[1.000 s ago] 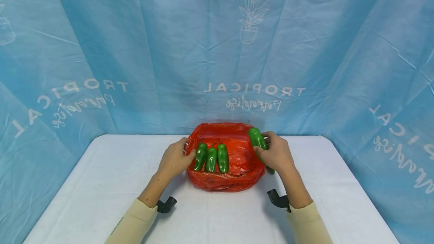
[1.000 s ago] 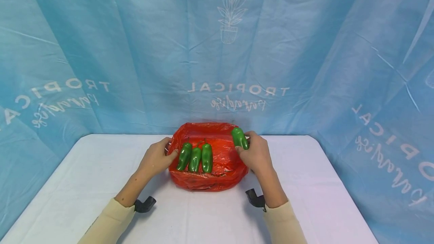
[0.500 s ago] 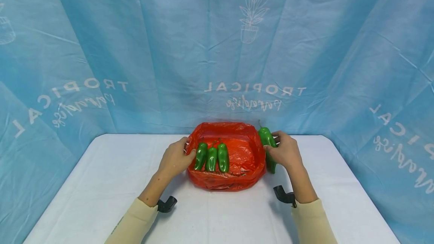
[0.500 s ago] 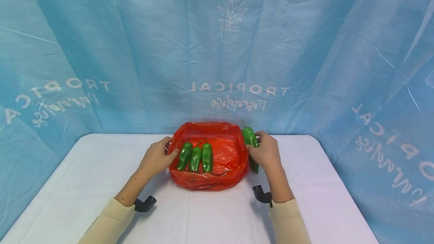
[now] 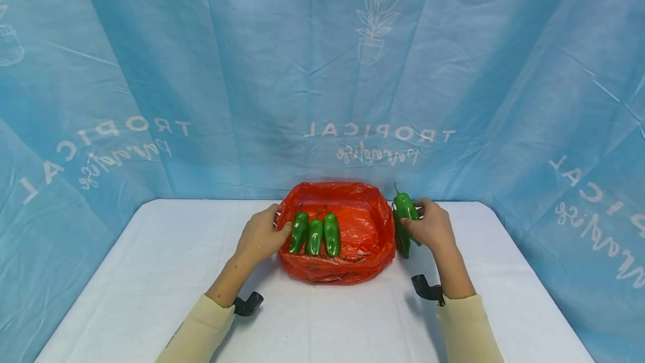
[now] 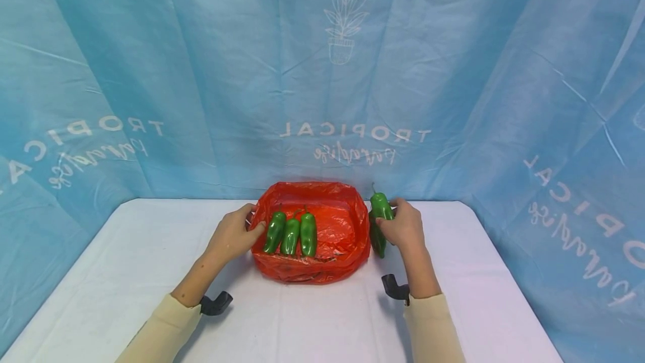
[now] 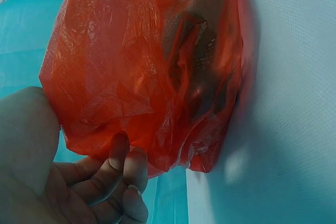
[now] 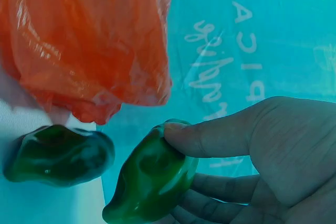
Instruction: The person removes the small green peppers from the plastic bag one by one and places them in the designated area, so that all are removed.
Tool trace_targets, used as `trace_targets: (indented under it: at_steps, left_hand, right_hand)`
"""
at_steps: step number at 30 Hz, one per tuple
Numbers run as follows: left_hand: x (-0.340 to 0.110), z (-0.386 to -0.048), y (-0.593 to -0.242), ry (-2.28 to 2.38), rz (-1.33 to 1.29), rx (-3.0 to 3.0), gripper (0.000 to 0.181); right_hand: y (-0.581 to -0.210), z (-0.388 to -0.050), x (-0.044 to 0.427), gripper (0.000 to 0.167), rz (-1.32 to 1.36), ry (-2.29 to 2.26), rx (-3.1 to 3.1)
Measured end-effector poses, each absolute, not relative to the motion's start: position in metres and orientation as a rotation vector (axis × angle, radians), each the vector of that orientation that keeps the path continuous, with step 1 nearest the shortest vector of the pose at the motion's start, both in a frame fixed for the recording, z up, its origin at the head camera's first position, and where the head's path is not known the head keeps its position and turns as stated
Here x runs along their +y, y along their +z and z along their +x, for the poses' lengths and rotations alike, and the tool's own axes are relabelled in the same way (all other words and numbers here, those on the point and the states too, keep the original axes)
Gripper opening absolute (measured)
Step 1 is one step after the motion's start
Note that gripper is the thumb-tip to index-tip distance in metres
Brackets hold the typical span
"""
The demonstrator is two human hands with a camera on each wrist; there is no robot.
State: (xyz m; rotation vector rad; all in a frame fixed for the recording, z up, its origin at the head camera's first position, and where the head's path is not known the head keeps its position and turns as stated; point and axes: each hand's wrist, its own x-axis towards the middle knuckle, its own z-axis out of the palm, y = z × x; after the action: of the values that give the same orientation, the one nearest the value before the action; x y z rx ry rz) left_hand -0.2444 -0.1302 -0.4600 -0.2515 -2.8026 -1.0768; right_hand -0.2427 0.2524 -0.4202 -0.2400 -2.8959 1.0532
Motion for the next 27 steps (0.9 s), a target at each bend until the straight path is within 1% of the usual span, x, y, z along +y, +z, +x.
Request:
trace_targets:
  at_steps: [20,27]
  left_hand:
    - [-0.130,-0.245,-0.461,-1.068,-0.250,-2.808,0.039]
    - [-0.130,-0.245,-0.462,-1.067,-0.247,-2.809,0.038]
  right_hand:
    - [-0.440,-0.254,0.275,0.058,-0.430,0.985,-2.974]
    - [-0.447,-0.256,0.280,0.057,-0.443,0.973,-2.989]
